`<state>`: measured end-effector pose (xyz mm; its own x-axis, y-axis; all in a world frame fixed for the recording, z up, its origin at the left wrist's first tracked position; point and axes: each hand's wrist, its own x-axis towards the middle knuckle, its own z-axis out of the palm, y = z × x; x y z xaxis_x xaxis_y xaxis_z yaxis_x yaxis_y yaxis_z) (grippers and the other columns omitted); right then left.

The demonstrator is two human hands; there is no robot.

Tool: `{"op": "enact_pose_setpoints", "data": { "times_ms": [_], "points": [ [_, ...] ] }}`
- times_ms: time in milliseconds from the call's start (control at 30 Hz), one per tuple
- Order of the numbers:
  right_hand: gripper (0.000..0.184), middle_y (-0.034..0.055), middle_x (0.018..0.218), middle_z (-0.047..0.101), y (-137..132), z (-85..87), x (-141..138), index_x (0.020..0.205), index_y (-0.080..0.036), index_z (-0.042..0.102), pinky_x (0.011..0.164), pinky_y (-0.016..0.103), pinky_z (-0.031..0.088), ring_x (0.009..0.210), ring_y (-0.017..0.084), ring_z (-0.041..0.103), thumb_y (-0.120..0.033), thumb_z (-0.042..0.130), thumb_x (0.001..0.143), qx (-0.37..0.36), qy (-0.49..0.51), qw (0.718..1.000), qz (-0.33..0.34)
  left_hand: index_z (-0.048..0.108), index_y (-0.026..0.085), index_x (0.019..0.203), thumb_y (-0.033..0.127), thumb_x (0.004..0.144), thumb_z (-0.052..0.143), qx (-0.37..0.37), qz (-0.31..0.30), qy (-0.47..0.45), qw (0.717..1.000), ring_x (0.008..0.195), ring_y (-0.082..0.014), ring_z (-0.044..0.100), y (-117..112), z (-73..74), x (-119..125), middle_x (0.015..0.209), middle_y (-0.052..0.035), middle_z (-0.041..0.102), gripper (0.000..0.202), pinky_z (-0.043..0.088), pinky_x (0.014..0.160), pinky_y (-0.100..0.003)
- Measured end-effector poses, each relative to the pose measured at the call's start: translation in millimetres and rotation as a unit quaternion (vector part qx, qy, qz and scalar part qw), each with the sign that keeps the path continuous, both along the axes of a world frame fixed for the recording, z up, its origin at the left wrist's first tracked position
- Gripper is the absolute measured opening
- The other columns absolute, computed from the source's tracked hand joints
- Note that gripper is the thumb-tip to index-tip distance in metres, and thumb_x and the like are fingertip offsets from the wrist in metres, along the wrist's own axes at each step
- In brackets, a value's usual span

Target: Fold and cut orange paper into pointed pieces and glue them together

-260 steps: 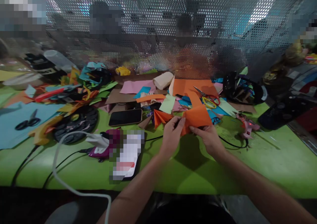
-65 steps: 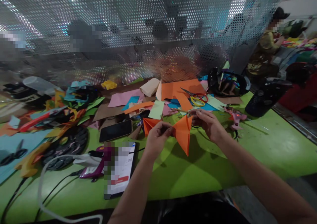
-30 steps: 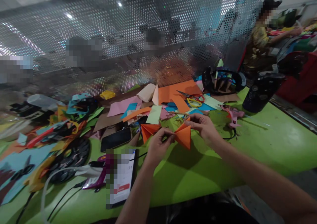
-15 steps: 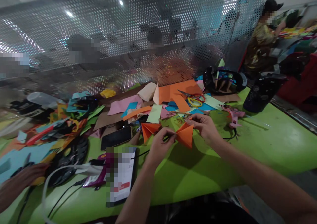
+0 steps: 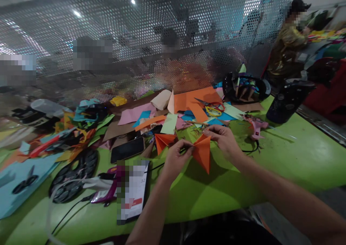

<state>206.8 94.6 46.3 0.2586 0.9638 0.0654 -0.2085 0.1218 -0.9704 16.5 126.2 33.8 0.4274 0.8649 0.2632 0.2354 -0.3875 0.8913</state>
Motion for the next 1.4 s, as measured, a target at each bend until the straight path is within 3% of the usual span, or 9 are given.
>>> {"op": "enact_pose_setpoints", "data": {
  "times_ms": [333, 500, 567, 667, 733, 800, 967, 1200, 1400],
  "points": [
    [0.019, -0.0004, 0.07, 0.06, -0.7, 1.2, 5.6, 0.068, -0.022, 0.067, 0.068, 0.029, 0.041, 0.069, 0.016, 0.052, -0.04, 0.072, 0.073, 0.019, -0.001, 1.0, -0.013, 0.068, 0.018, 0.08, 0.029, 0.081, 0.068, -0.004, 0.015, 0.007, 1.0, 0.072, -0.0143, 0.062, -0.9, -1.8, 0.1, 0.076, -0.0008, 0.069, 0.011, 0.047, 0.067, -0.024],
    [0.048, 0.0043, 0.088, 0.068, -3.4, -0.3, 6.0, 0.099, -0.024, 0.07, 0.08, 0.034, 0.047, 0.085, 0.022, 0.062, -0.066, 0.052, 0.086, 0.009, 0.07, 0.988, 0.14, 0.067, 0.017, 0.079, 0.031, 0.081, 0.067, -0.022, 0.035, -0.002, 0.999, 0.07, -0.0139, 0.061, -0.7, -1.0, -0.5, 0.074, -0.0006, 0.068, 0.014, 0.047, 0.065, -0.023],
    [0.051, 0.0042, 0.096, 0.07, -3.9, -1.7, 4.3, 0.113, -0.025, 0.065, 0.083, 0.034, 0.048, 0.093, 0.022, 0.064, -0.065, 0.06, 0.083, 0.02, 0.086, 0.98, 0.177, 0.067, 0.017, 0.078, 0.031, 0.08, 0.067, -0.026, 0.04, -0.003, 0.999, 0.07, -0.0142, 0.061, -0.4, -0.9, -0.2, 0.074, -0.0009, 0.068, 0.014, 0.048, 0.066, -0.024],
    [0.064, 0.0011, 0.096, 0.07, -2.5, -3.3, 1.3, 0.122, -0.026, 0.059, 0.081, 0.03, 0.048, 0.09, 0.02, 0.064, -0.044, 0.084, 0.067, 0.019, 0.075, 0.985, 0.157, 0.067, 0.018, 0.081, 0.028, 0.08, 0.068, -0.017, 0.036, -0.011, 0.999, 0.073, -0.0143, 0.062, 0.2, -1.7, 1.0, 0.077, -0.0012, 0.069, 0.01, 0.048, 0.069, -0.024],
    [0.067, -0.0011, 0.089, 0.07, -0.9, -4.1, -0.3, 0.119, -0.026, 0.06, 0.077, 0.029, 0.049, 0.083, 0.018, 0.064, -0.033, 0.089, 0.059, -0.001, 0.066, 0.989, 0.134, 0.067, 0.018, 0.084, 0.025, 0.08, 0.067, -0.007, 0.032, -0.025, 0.999, 0.076, -0.0144, 0.063, 0.6, -3.5, 1.7, 0.08, -0.0017, 0.069, 0.008, 0.049, 0.071, -0.025],
    [0.059, -0.0021, 0.083, 0.069, 0.6, -4.9, -1.4, 0.11, -0.025, 0.063, 0.074, 0.029, 0.049, 0.078, 0.016, 0.063, -0.029, 0.089, 0.057, -0.013, 0.06, 0.992, 0.115, 0.067, 0.018, 0.087, 0.023, 0.08, 0.067, -0.002, 0.036, -0.04, 0.999, 0.078, -0.0144, 0.063, 0.8, -5.6, 1.8, 0.083, -0.0022, 0.069, 0.009, 0.049, 0.073, -0.025],
    [0.043, -0.0025, 0.078, 0.067, 2.0, -5.7, -2.6, 0.092, -0.022, 0.066, 0.071, 0.028, 0.048, 0.073, 0.015, 0.061, -0.03, 0.088, 0.056, -0.011, 0.061, 0.994, 0.091, 0.065, 0.019, 0.091, 0.022, 0.081, 0.067, 0.009, 0.037, -0.036, 0.999, 0.081, -0.0146, 0.065, -0.2, -8.2, 1.0, 0.087, -0.0025, 0.069, 0.011, 0.05, 0.075, -0.025],
    [0.038, -0.0018, 0.075, 0.067, 4.5, -11.4, -4.6, 0.083, -0.021, 0.066, 0.069, 0.028, 0.047, 0.071, 0.015, 0.059, -0.034, 0.088, 0.054, -0.009, 0.046, 0.997, 0.067, 0.065, 0.019, 0.096, 0.022, 0.084, 0.064, 0.037, 0.037, 0.003, 0.999, 0.083, -0.0143, 0.065, -3.4, -5.2, 3.7, 0.09, -0.002, 0.07, 0.013, 0.051, 0.077, -0.026],
    [0.037, -0.0019, 0.074, 0.064, 3.5, -13.4, -4.5, 0.079, -0.021, 0.067, 0.065, 0.028, 0.045, 0.069, 0.015, 0.056, -0.039, 0.089, 0.055, 0.007, 0.005, 0.999, 0.034, 0.066, 0.018, 0.101, 0.027, 0.081, 0.069, -0.029, 0.023, -0.014, 0.999, 0.088, -0.0171, 0.066, -3.9, -1.8, 7.8, 0.096, -0.005, 0.071, 0.022, 0.052, 0.081, -0.029]
  ]
}}
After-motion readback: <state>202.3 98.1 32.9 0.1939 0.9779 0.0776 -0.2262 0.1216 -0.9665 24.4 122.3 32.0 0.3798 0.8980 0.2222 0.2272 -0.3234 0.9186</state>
